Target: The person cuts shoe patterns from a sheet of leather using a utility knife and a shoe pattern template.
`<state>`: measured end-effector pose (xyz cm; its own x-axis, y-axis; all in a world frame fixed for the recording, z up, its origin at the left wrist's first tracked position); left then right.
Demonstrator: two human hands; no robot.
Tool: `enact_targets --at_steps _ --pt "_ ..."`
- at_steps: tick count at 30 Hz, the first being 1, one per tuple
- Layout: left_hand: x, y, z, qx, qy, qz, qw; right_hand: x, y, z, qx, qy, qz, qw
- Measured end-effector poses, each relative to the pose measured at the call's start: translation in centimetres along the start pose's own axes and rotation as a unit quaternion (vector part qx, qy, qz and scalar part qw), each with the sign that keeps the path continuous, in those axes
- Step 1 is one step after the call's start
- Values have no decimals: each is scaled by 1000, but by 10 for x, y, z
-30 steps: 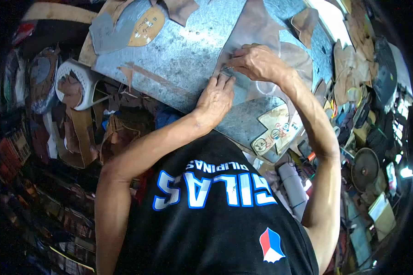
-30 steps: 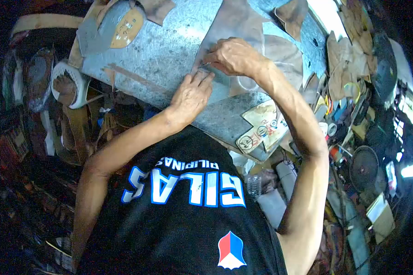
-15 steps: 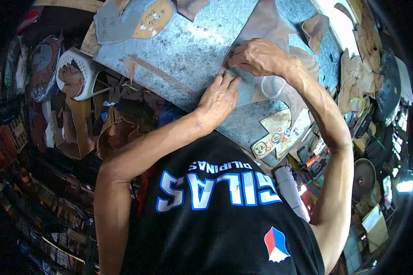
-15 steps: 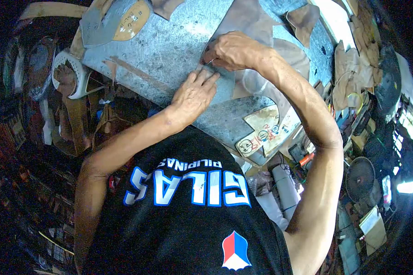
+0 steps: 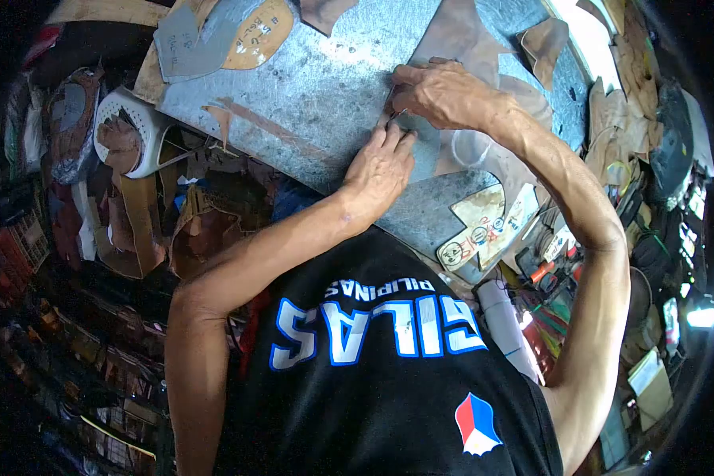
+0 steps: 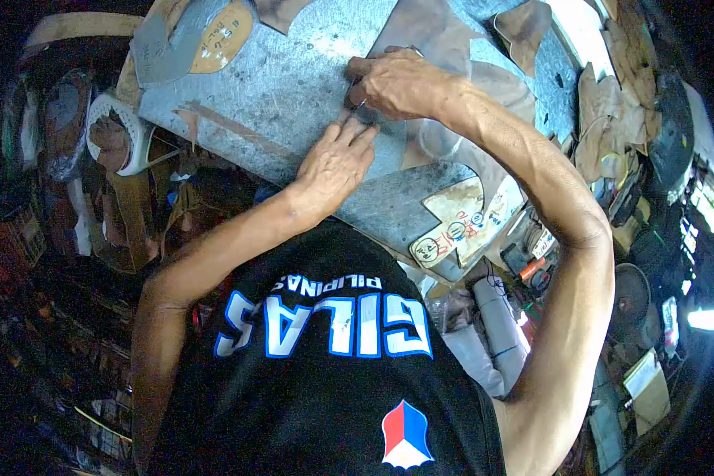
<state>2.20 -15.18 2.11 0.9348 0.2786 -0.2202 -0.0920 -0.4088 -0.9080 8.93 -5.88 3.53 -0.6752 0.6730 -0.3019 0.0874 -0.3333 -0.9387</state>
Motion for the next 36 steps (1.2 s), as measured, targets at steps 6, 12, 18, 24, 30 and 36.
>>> enact_targets --at_steps 6,12,18,24,30,36 --pt "0 2 2 -34 -11 -9 999 -3 4 -3 -7 12 -9 1000" --pt "-2 1 4 -52 -8 -25 998 -8 2 -10 43 27 3 999" --pt "-2 -2 6 -71 -10 -30 997 -18 4 -10 -10 50 -35 998" --pt "-1 1 6 -49 -18 -13 999 -25 14 -11 -1 80 -4 997" --pt "-1 0 6 -85 -12 -17 996 -30 14 -14 18 72 -25 997" --pt "-1 -2 6 -83 -5 -17 996 -37 15 -17 32 100 -81 991"
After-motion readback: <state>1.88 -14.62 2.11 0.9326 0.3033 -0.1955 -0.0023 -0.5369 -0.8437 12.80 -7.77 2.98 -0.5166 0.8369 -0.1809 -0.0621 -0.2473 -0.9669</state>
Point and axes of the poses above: each hand's wrist, its own x-axis towards the middle knuckle, its own y-axis out of the palm, z = x × y, the point moved 8 cm from there along x, towards the middle knuckle, and after that the axes turned 11 degrees about -x, right-handed, at the moved point
